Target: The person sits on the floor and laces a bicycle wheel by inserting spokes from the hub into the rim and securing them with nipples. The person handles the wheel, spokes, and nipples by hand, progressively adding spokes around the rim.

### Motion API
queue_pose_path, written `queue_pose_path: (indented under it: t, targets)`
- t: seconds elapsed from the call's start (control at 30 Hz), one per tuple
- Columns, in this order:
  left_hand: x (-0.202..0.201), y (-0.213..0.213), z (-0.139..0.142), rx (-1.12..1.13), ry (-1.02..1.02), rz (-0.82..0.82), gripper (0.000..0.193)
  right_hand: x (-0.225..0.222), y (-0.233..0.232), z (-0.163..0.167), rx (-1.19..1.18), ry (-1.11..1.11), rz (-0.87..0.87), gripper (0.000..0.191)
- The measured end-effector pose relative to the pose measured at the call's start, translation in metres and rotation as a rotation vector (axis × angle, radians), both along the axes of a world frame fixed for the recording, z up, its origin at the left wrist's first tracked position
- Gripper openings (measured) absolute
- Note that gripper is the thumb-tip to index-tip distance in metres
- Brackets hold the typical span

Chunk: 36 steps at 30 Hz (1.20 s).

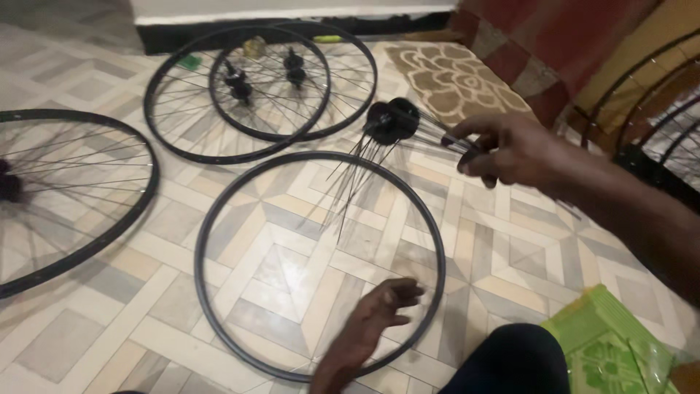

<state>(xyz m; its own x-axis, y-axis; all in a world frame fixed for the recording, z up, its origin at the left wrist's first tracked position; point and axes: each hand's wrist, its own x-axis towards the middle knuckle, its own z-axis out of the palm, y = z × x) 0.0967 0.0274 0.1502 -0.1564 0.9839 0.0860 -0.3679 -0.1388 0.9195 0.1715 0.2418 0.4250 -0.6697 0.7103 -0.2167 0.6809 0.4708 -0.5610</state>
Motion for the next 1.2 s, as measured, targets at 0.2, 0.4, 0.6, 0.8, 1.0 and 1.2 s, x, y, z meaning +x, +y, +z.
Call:
queue_pose_path:
  t: [0.2, 0.4, 0.6, 0.8, 1.0, 1.2]
  targets:
    - [0.005, 0.033, 0.056, 0.29, -0.591, 0.221, 0.101, 0.002, -0.07, 0.014, -0.098, -0.064, 0.102, 0.052]
    - [-0.05, 0.044, 0.066, 0.504, -1.205, 0.654, 0.093, 0.035, -0.097, -0.036, -0.408, 0.039, 0.126, 0.05]
    - [-0.098, 0.051, 0.048, 0.188, -1.071, 0.998, 0.029, 0.063, -0.113, -0.133, -0.681, 0.088, 0.124, 0.055]
    - [-0.129, 0.079, -0.016, -0.129, -0.643, 1.204, 0.028, 0.085, -0.121, -0.256, -0.848, -0.046, 0.022, 0.041]
    - [-0.152, 0.1, -0.06, -0.183, -0.695, 1.168, 0.032, 0.085, -0.132, -0.352, -0.681, 0.345, 0.022, 0.027]
    - [-0.164, 0.109, -0.064, -0.271, -0.759, 1.081, 0.052, 0.063, -0.132, -0.336, -0.748, 0.348, -0.091, 0.023]
